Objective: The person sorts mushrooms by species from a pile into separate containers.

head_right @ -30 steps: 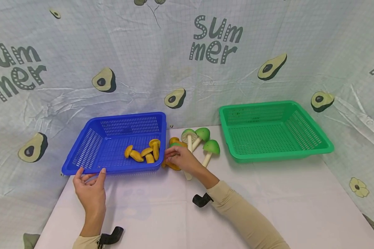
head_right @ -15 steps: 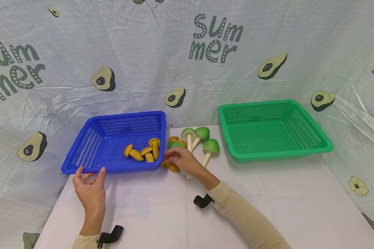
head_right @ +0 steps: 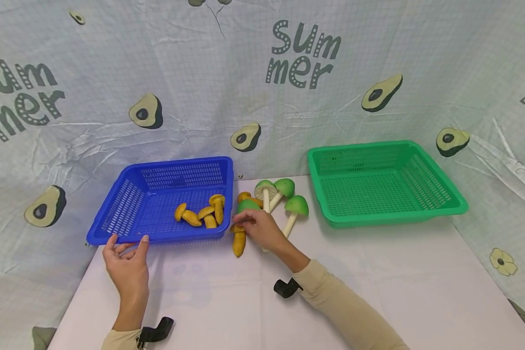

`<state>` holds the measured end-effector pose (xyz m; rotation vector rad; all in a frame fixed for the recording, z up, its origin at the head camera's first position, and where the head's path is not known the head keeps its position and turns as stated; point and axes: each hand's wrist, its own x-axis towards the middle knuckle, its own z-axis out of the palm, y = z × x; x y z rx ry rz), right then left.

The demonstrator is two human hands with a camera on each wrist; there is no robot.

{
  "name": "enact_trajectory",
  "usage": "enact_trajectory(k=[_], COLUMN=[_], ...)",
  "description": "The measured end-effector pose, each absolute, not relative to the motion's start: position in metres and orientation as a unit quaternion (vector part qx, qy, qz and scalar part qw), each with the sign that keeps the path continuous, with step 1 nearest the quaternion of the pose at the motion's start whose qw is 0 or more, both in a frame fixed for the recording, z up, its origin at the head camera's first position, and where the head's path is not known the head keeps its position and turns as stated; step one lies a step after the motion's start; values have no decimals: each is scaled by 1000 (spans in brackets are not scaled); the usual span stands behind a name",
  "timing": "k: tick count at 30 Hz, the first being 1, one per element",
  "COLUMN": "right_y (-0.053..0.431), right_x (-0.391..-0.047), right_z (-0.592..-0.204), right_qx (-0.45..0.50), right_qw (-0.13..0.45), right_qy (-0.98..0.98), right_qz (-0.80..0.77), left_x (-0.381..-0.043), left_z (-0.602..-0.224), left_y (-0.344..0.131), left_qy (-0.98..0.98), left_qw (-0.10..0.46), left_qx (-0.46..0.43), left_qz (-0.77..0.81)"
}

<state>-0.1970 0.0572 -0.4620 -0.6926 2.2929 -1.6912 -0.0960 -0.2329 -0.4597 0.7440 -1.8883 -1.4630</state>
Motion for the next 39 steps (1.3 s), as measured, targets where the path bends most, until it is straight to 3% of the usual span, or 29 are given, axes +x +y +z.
enact_trajectory(k=[14,39], right_y=[59,43], right_x=[-191,-181], right_z=[-458,-474], right_qx=[-218,-243], right_qw=[140,128], right_qy=[807,852], right_qz=[-531,-445], left_x=[-96,-97], left_z=[-458,-460], left_y=[-233,-234], left_qy=[-720,-718], left_qw=[314,316], left_qx=[286,286], left_qz=[-549,-550])
